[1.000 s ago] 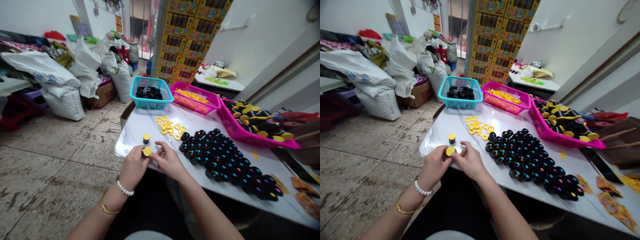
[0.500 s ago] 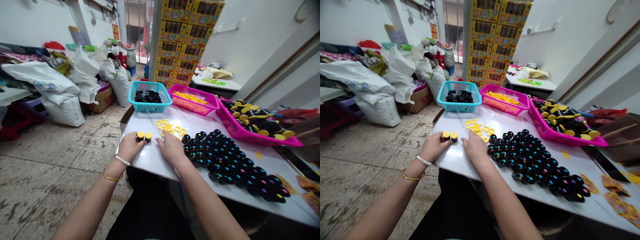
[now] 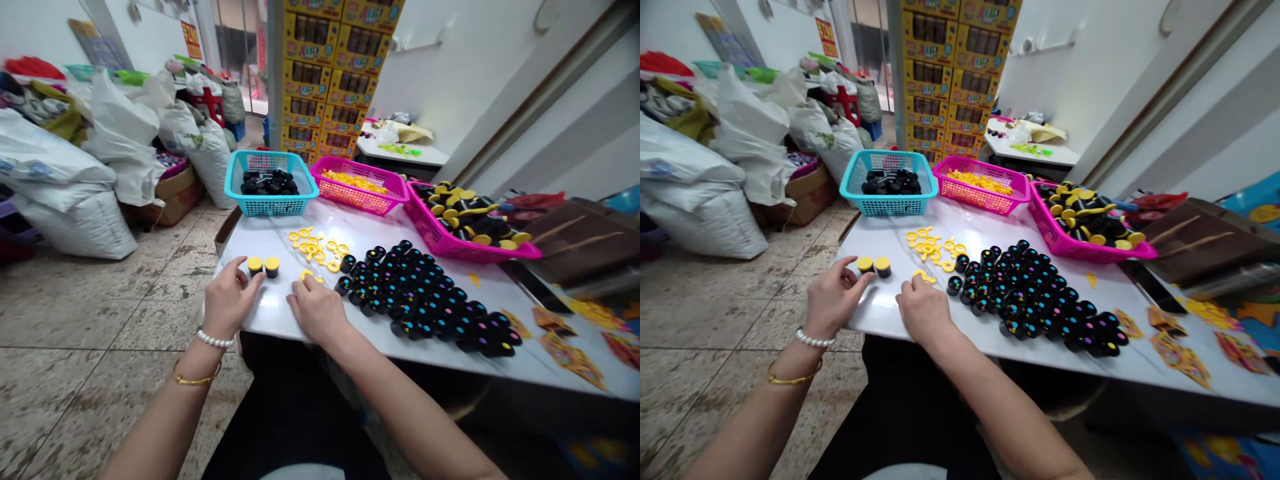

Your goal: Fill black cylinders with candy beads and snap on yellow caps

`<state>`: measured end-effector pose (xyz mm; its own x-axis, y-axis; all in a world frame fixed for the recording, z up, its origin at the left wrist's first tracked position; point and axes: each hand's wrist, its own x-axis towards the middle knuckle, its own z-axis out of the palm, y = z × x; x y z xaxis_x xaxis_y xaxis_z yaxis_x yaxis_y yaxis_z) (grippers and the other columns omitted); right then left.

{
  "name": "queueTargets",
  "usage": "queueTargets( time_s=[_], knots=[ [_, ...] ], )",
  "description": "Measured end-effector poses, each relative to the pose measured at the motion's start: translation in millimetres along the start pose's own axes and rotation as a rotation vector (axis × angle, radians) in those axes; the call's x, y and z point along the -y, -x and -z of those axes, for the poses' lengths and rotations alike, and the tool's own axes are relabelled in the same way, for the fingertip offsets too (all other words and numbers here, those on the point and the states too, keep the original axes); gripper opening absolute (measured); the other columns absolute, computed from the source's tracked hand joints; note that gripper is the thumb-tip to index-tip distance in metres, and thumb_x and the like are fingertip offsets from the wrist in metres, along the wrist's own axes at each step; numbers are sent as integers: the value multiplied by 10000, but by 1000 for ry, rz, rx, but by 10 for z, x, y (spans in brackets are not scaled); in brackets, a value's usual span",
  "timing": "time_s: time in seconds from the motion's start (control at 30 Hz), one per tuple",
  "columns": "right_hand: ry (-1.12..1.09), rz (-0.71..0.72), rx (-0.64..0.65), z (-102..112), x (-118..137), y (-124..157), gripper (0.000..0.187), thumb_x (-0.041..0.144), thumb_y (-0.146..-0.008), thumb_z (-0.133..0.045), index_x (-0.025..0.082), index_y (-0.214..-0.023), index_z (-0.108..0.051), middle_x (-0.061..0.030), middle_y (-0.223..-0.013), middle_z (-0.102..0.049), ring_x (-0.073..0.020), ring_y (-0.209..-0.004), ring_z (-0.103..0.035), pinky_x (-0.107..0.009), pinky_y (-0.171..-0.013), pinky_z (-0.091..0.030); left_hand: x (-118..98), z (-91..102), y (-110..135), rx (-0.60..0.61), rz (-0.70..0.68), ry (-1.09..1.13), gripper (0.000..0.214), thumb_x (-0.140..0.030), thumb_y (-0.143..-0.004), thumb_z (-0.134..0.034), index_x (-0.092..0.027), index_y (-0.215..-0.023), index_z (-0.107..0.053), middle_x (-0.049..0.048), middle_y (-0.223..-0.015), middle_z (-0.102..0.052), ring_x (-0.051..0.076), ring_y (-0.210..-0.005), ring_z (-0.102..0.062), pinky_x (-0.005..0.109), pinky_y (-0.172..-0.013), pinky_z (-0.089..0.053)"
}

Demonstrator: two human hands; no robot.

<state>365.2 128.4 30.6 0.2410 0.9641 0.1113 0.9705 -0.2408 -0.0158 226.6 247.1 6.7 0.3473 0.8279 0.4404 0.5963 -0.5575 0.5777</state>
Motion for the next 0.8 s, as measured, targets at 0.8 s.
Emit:
queueTargets(
  time_s=[0.8],
  knots=[
    [-356,-171,-184,-135,-378,830,221,311,-871,-564,190,-1049,-612,-92,-1013,-618,-211,-832,-615,-303,-691,-490,-1064,-744,-4,584,-328,245,339,-291,-712,-716,-221,-1037,-649,38,-972,-597,194,-881,-591,318,-819,-481]
  ],
)
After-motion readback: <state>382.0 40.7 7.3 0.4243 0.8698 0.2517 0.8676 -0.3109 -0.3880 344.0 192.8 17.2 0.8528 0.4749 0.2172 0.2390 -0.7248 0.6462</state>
